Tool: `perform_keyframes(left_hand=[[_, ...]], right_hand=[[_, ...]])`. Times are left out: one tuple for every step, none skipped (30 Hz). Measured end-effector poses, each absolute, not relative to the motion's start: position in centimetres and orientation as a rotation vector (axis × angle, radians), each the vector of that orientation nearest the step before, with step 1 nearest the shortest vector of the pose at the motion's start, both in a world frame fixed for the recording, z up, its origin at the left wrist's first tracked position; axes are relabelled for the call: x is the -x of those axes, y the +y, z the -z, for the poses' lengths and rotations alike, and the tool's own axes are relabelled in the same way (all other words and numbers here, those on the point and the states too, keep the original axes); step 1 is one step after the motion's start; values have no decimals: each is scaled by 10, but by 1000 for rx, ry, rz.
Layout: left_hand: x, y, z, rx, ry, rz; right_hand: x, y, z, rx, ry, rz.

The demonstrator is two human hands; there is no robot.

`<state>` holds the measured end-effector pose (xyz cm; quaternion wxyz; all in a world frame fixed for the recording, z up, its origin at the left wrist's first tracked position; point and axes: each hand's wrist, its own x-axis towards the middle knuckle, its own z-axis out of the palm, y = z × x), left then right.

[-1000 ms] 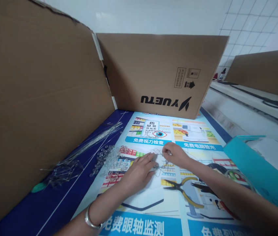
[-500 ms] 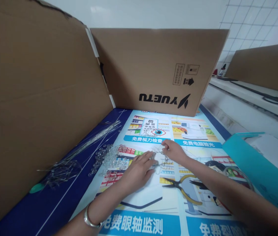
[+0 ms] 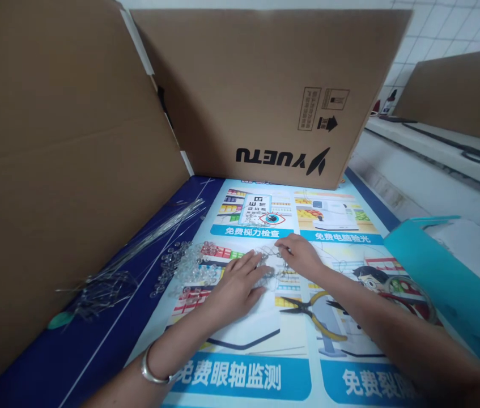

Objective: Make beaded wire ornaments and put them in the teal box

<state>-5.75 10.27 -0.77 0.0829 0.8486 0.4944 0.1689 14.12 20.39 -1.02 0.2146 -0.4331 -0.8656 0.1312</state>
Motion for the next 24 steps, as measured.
perform_keyframes(left_hand=[[57,102,7,-2538,1481,-493],[57,101,6,-2542,1482,-485],[57,100,5,-2545,1480,-483],[57,99,5,-2547,1474,-485],[57,98,4,-2550,1463,-489],[57,98,3,-2553,1451,-495],[57,97,2,-2554,1442,-502],[57,97,2,-2555,1435,-509],[57,97,1,-2556,1432,-518],[58,97,1,-2555,1429,-525],[58,97,1,-2553,1426,-532],[59,97,1,-2548,1424,-543],[59,97,1,-2543,1421,-559],[59,97,1,-2536,1419,-579],[59,97,1,-2526,1419,-604],[59,97,1,-2514,1420,-635],[58,96,1,-2500,1422,-668],[58,95,1,-2487,1419,-698],[57,94,1,-2475,1413,-721],[57,93,0,-2464,1405,-742],[57,92,0,-2455,1395,-759],[57,91,-1,-2447,1386,-771],[57,91,-1,-2439,1378,-782],[58,90,-1,-2430,1374,-794]], right_hand=[[-142,204,10,1189,-2403,-365],[-142,204,9,1176,-2406,-367],[-142,204,9,1163,-2410,-370],[-143,205,8,1149,-2416,-372],[-143,205,7,1135,-2423,-373],[-143,206,5,1121,-2431,-373],[-143,206,4,1108,-2439,-371],[-144,207,2,1097,-2445,-366],[-144,207,1,1089,-2451,-360],[-144,206,-1,1085,-2455,-351],[-145,205,-3,1084,-2458,-341],[-145,202,-6,1086,-2459,-330],[-146,199,-8,1091,-2458,-316],[-147,195,-10,1099,-2455,-301],[-147,190,-13,1108,-2450,-286],[-148,185,-15,1118,-2444,-272],[-148,178,-17,1131,-2432,-257],[-149,172,-19,1146,-2415,-240],[-149,165,-19,1163,-2396,-222],[-149,159,-19,1180,-2377,-205],[-149,153,-19,1196,-2364,-192],[-150,147,-17,1210,-2356,-183],[-150,142,-15,1222,-2353,-181],[-151,138,-13,1235,-2352,-185]])
